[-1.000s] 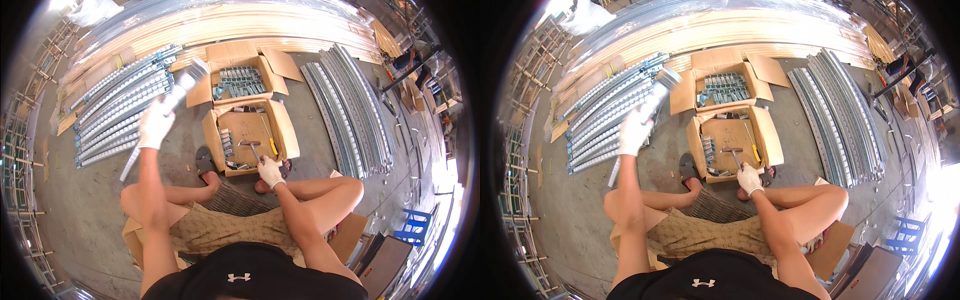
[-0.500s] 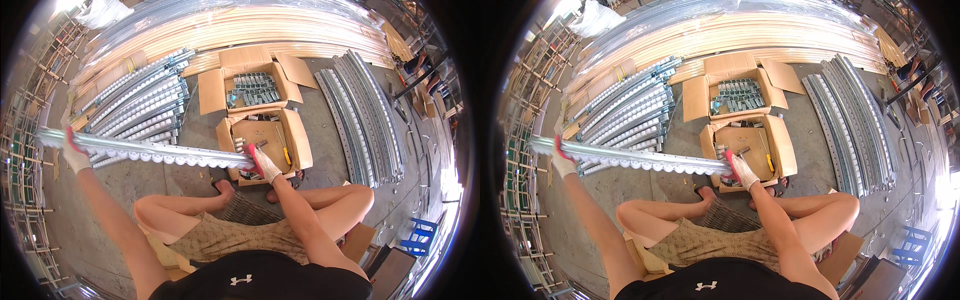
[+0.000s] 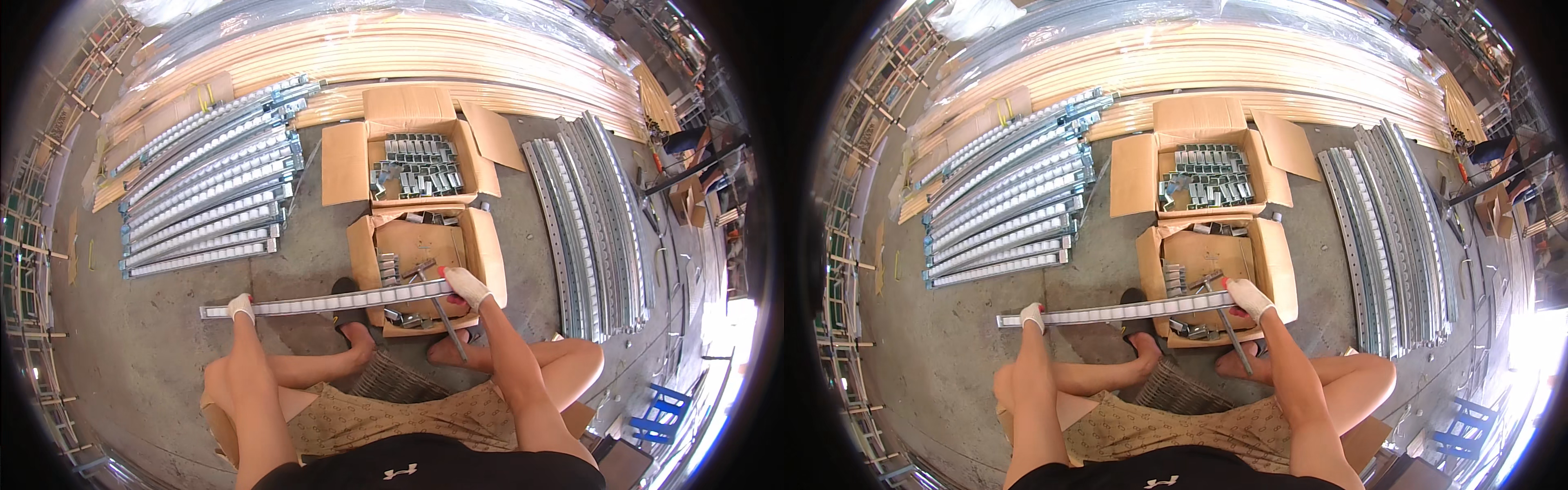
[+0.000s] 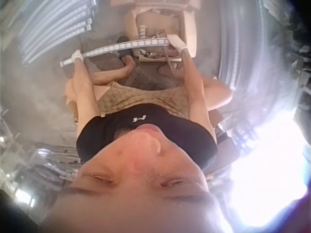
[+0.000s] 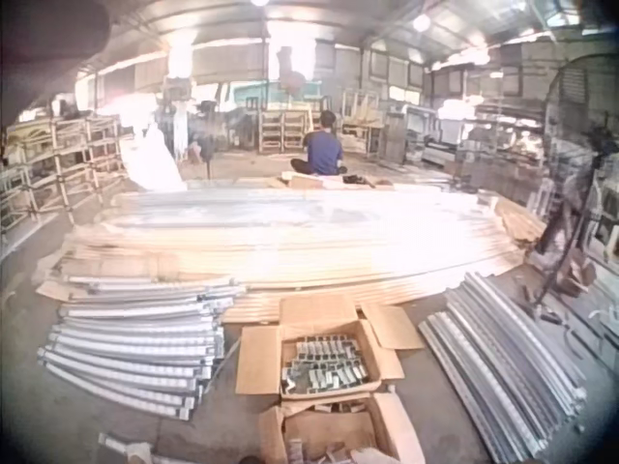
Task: The person assembles metal components by hand and with a hammer, attaching brackets to long perforated metal rails and securing them.
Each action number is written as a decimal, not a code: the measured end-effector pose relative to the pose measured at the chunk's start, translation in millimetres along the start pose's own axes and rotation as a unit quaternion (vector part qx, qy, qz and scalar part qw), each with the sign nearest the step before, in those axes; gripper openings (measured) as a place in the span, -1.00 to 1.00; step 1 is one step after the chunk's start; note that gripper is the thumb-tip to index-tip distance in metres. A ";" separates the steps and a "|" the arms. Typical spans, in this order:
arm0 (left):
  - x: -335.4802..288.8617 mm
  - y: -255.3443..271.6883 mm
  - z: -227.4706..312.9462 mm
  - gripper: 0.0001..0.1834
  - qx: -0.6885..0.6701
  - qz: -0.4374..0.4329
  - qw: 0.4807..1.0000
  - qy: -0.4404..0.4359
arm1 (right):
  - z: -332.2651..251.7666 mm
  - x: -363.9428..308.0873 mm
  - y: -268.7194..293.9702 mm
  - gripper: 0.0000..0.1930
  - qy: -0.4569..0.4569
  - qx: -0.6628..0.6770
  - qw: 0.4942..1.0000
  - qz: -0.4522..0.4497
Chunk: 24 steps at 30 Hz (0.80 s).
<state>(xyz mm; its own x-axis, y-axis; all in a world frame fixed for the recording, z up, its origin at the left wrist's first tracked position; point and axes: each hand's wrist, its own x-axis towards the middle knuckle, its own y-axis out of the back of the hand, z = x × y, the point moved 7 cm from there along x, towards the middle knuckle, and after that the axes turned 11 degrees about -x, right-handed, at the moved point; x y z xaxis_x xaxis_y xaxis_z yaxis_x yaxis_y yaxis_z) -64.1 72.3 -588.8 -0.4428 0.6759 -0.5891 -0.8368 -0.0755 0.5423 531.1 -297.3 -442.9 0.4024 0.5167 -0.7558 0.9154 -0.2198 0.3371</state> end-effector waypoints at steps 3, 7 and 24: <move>-118.3 -36.7 91.8 -0.27 0.291 0.071 0.933 -0.200 | -39.2 29.7 20.0 -0.45 0.039 -0.368 0.929 0.004; -267.0 -100.0 138.3 -0.35 0.212 -0.198 0.856 -0.427 | -162.9 102.1 26.3 -0.59 0.228 -0.369 0.876 0.210; -459.0 -259.2 60.5 -0.23 0.363 -0.399 0.582 -0.608 | -255.3 208.2 41.8 -0.71 0.405 -0.289 0.818 0.289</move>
<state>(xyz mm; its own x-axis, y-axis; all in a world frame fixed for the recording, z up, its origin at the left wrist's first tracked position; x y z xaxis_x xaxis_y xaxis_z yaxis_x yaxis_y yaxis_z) 375.6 -174.1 -422.7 0.9195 0.3346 -0.2061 -0.0669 0.6501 0.7569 651.0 12.3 -442.9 0.4157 0.8947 0.1637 0.3237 -0.3137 0.8926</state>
